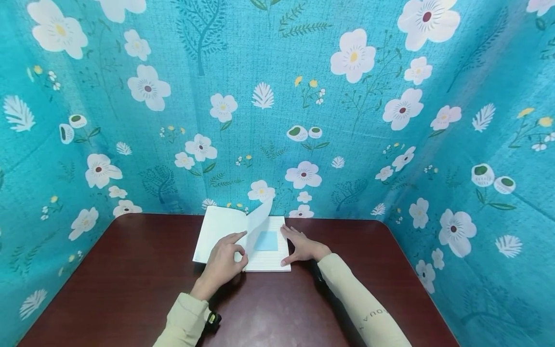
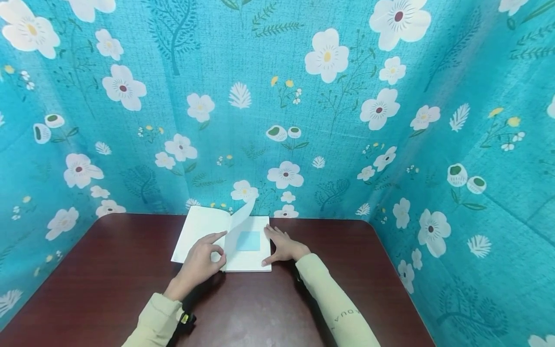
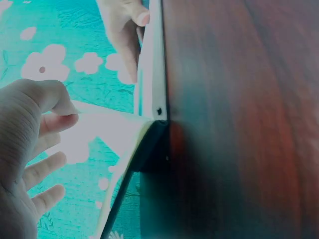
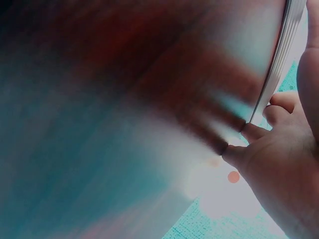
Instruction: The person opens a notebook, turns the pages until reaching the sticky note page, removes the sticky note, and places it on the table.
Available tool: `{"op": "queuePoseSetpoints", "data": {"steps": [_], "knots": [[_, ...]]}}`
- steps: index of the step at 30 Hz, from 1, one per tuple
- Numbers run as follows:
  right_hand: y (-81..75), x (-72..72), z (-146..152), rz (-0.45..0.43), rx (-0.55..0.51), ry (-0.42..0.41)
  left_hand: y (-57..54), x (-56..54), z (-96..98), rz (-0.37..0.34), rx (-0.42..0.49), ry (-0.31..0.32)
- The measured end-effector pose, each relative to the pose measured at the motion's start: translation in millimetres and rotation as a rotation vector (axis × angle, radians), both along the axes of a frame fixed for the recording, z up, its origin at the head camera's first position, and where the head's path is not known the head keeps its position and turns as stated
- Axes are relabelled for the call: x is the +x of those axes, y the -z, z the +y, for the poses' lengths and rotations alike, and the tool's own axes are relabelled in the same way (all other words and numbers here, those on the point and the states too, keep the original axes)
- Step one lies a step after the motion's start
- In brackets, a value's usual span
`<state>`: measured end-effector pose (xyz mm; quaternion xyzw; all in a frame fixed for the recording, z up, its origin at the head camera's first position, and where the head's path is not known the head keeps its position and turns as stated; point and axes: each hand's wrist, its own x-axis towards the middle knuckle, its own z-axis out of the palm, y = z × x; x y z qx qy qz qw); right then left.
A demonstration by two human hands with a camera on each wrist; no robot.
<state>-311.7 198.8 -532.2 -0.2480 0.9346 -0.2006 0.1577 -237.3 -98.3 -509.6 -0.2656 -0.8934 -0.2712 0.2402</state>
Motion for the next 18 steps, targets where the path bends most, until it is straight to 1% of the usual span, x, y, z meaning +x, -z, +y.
{"op": "queuePoseSetpoints", "data": {"steps": [3,6,13,18], "knots": [[0.9,-0.3,1.2,-0.001,0.002,0.002,-4.1,-0.6,0.7,0.012,0.037,-0.008],[1.8,-0.5,0.9,0.002,-0.003,0.002,-10.3,0.0,-1.9,0.032,0.054,-0.007],[0.5,0.7,0.1,-0.006,-0.02,0.019,-28.5,0.4,-10.2,0.127,0.042,-0.011],[0.9,0.5,-0.5,-0.006,-0.011,0.024,-41.4,1.4,-15.0,0.158,0.032,-0.035]]}}
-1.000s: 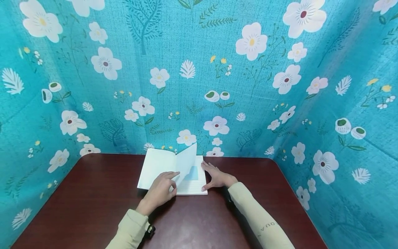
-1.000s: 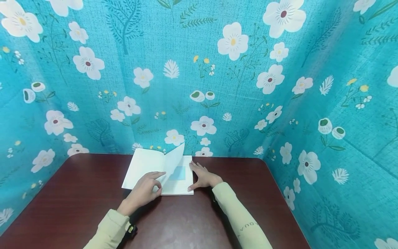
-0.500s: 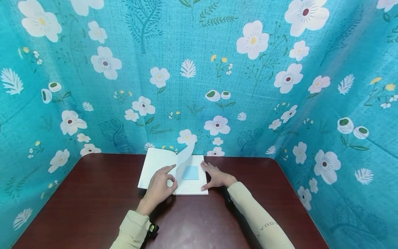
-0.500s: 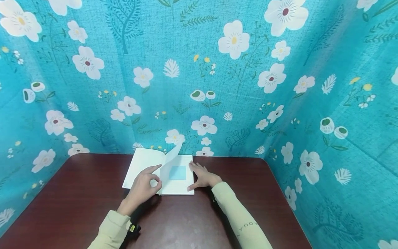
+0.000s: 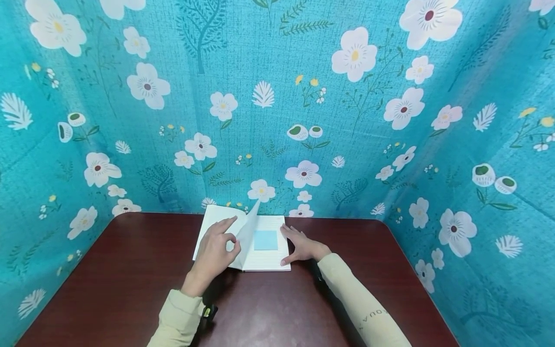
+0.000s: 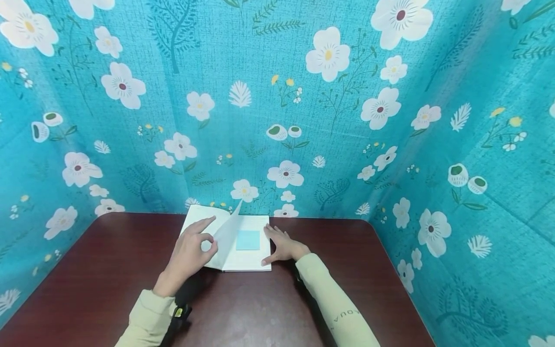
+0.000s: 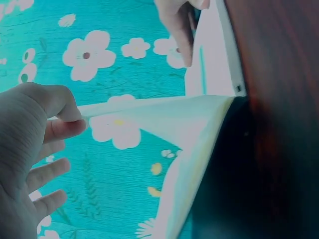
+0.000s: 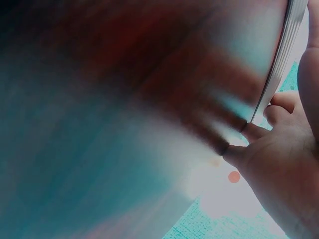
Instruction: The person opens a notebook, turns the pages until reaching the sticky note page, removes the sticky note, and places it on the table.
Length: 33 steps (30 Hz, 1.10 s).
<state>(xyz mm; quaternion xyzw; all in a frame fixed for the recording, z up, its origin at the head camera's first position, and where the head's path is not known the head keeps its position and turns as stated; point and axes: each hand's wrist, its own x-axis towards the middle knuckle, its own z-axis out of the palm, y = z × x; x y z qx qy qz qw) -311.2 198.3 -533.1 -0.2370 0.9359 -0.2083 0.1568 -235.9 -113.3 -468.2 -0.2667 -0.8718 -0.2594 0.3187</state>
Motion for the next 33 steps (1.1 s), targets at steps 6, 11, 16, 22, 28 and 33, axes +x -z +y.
{"op": "queuePoseSetpoints", "data": {"steps": [6,11,16,22,28,33], "knots": [[-0.2,0.7,0.4,-0.009,-0.01,0.003,-11.4,-2.9,-4.9,0.019,-0.026,-0.015],[-0.7,1.3,0.4,-0.012,-0.001,0.002,-16.7,-2.4,-9.2,0.029,-0.096,-0.045],[0.4,0.5,1.2,-0.01,-0.005,-0.002,-17.3,0.0,-13.0,0.036,-0.117,-0.057],[1.6,-0.2,2.3,0.004,-0.001,-0.03,-13.5,0.6,-22.0,0.065,-0.095,-0.063],[-2.1,1.3,1.3,0.01,-0.013,-0.035,-9.4,1.7,-32.3,0.049,-0.049,-0.077],[-2.8,2.1,1.2,0.01,-0.014,-0.03,-5.8,3.9,-41.5,0.035,-0.029,-0.092]]}}
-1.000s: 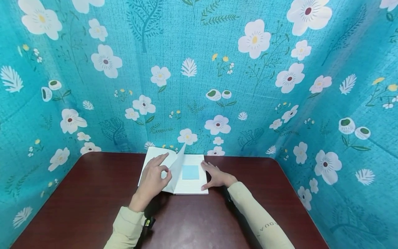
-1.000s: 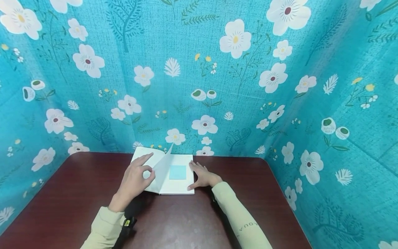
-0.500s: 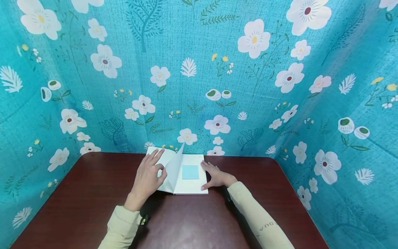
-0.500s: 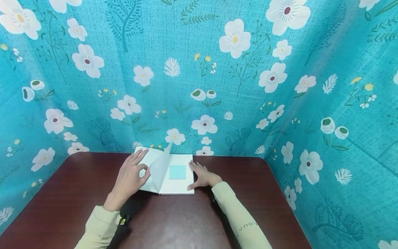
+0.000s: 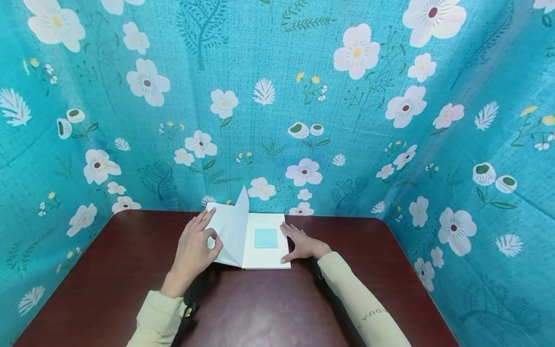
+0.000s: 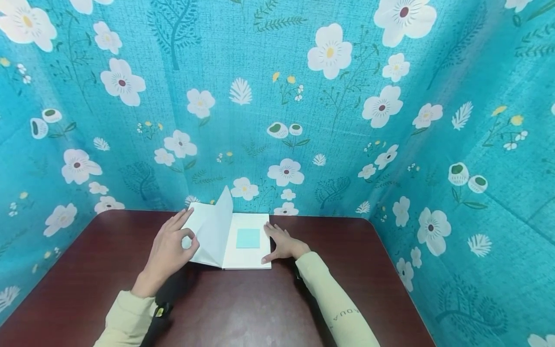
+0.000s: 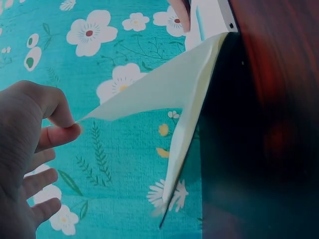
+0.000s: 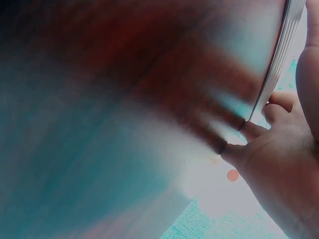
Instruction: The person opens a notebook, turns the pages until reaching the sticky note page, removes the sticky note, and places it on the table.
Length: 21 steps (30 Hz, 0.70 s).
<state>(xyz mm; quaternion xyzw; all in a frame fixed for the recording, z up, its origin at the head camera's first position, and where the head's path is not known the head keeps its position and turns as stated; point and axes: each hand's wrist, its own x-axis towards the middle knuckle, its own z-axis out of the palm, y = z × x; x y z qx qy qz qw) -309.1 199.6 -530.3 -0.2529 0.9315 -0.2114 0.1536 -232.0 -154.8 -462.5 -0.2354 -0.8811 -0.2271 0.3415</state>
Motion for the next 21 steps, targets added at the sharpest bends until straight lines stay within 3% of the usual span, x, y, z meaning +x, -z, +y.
{"op": "queuePoseSetpoints", "data": {"steps": [13,21], "knots": [[-0.8,-0.2,-1.2,-0.002,0.013,0.001,14.3,8.3,-24.0,-0.097,0.033,-0.058],[1.3,-1.5,-1.7,0.006,0.02,0.006,22.4,10.5,-34.3,-0.152,-0.004,-0.107]]}}
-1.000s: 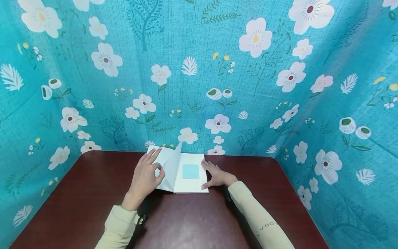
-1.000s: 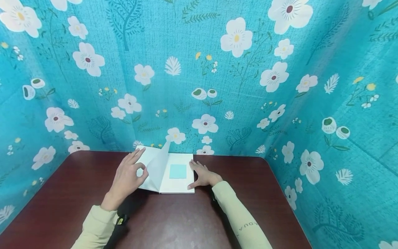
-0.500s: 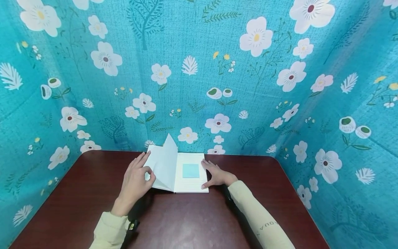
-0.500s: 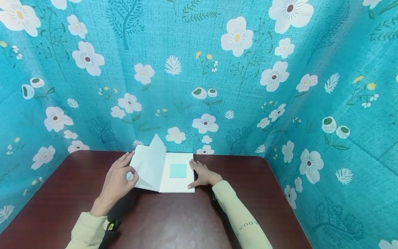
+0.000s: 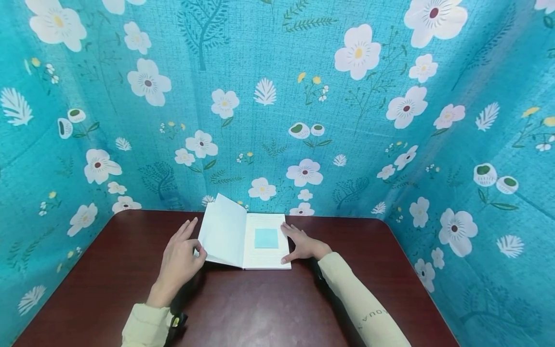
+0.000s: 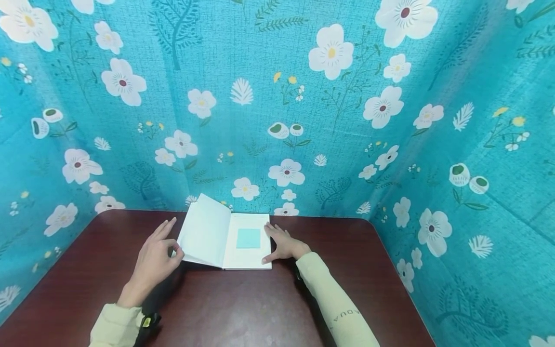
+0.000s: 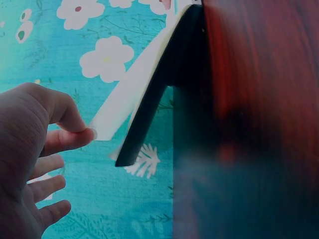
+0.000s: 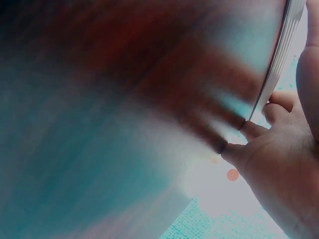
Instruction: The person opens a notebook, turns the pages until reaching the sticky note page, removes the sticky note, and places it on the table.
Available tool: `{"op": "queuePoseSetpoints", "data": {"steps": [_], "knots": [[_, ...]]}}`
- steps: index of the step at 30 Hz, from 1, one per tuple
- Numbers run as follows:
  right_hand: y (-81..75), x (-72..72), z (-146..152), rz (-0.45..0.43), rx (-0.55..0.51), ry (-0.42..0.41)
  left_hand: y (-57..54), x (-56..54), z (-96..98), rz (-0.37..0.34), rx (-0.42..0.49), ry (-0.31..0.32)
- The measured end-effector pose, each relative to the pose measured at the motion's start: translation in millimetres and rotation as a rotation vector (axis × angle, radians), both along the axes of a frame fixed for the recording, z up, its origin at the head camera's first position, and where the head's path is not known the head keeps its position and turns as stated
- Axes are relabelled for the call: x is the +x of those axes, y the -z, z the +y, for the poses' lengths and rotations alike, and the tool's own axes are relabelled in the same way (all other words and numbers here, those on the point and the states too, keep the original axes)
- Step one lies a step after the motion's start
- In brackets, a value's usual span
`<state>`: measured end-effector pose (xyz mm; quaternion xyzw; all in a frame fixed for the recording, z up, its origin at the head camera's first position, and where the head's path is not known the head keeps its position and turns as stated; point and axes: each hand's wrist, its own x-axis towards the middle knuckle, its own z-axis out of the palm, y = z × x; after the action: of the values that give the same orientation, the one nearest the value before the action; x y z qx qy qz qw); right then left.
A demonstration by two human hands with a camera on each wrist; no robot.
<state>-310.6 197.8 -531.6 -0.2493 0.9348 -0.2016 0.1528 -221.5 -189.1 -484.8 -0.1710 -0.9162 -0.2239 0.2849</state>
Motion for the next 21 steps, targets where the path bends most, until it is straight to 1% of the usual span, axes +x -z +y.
{"op": "queuePoseSetpoints", "data": {"steps": [5,9,15,21], "knots": [[-0.5,-0.5,0.6,-0.007,-0.008,-0.004,7.8,0.5,-6.2,-0.046,-0.057,-0.023],[-0.8,0.0,0.9,-0.009,-0.014,-0.004,12.8,1.2,-8.0,-0.106,-0.088,-0.063],[-1.7,1.1,1.1,-0.012,-0.026,-0.017,21.0,0.9,-6.0,-0.206,-0.099,-0.131],[-1.7,0.8,1.4,-0.013,-0.03,-0.012,27.2,0.2,-2.7,-0.274,-0.098,-0.179]]}}
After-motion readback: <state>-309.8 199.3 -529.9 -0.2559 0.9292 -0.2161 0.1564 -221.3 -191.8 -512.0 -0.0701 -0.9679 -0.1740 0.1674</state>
